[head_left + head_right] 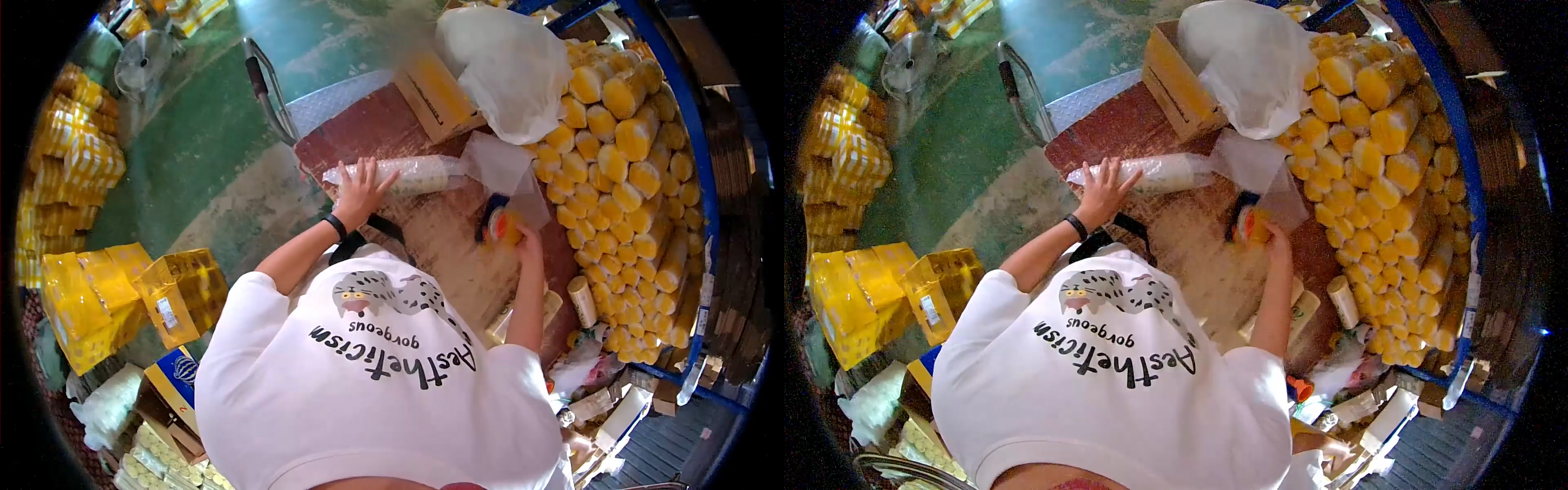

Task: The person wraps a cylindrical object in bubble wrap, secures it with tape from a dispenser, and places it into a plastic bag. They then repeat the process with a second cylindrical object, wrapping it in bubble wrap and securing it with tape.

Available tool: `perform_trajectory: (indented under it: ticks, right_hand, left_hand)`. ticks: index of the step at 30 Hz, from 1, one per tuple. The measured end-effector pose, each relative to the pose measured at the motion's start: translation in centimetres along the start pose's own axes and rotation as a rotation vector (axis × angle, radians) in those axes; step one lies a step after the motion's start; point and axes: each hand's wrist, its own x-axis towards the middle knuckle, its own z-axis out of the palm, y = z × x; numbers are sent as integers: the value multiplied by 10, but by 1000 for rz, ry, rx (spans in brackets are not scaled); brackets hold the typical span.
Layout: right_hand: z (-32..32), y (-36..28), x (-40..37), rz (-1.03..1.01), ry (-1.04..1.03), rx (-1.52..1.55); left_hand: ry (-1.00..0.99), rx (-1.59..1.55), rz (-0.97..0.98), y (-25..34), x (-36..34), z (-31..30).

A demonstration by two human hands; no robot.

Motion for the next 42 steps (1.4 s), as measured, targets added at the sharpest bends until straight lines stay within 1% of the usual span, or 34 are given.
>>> perform_trajectory:
  ticks: [1,3,6,7,10,11,12,13,16,17,18,19,22,23,25,27,30,31,32,34,36,39,42]
  right_hand:
    - [-1,-2,-18,-123,-49,52]
    - [21,-17,-82,-378,-141,160]
    - [60,-31,-156,-360,-562,607]
    - [78,-32,-174,-314,-623,722]
    - [75,7,-162,-342,-483,773]
    - [88,10,-164,-418,-476,618]
    - [99,9,-167,-442,-443,485]
    - [125,-7,-180,-463,-414,350]
    - [123,-10,-164,-365,-411,379]
    - [160,-30,-198,-406,-289,376]
    - [180,-38,-219,-446,-163,375]
    - [148,-18,-198,-444,-430,414]
    - [172,-21,-200,-448,-211,188]
    - [163,-7,-192,-291,-221,243]
    - [150,3,-191,-386,-545,278]
    - [149,5,-192,-452,-768,330]
    - [153,-2,-187,-182,-682,607]
    - [164,-3,-188,-119,-426,588]
    - [168,11,-169,-141,-360,455]
    - [158,73,-106,-180,-222,194]
    - [141,128,-64,-56,-764,419]
    - [178,134,-90,-120,-399,310]
    - [182,130,-97,-25,-504,157]
  left_hand:
    - [3,29,17,0,-3,1]
    - [18,88,62,1,-6,4]
    - [15,-84,66,2,-8,5]
    - [53,-133,73,2,-8,8]
    - [49,-115,161,-6,-5,7]
    - [60,5,210,-9,-4,6]
    - [63,0,217,-10,-3,8]
    - [66,-3,220,-10,-3,11]
    - [98,-26,195,-8,-4,9]
    - [108,-37,185,-6,-6,7]
    - [111,-33,184,-5,-7,7]
    - [117,-28,184,-4,-8,8]
    - [98,-60,186,-5,-7,9]
    - [84,-80,182,-5,-8,10]
    - [101,-36,191,-6,-7,12]
    - [122,1,202,-7,-10,14]
    - [168,16,212,-4,-13,20]
    - [181,0,209,-3,-15,23]
    - [194,-17,207,-1,-15,23]
    - [185,14,213,-3,-16,18]
    - [155,44,214,-4,-16,16]
    - [160,-11,168,-1,-14,18]
    - [164,71,180,-1,-16,16]
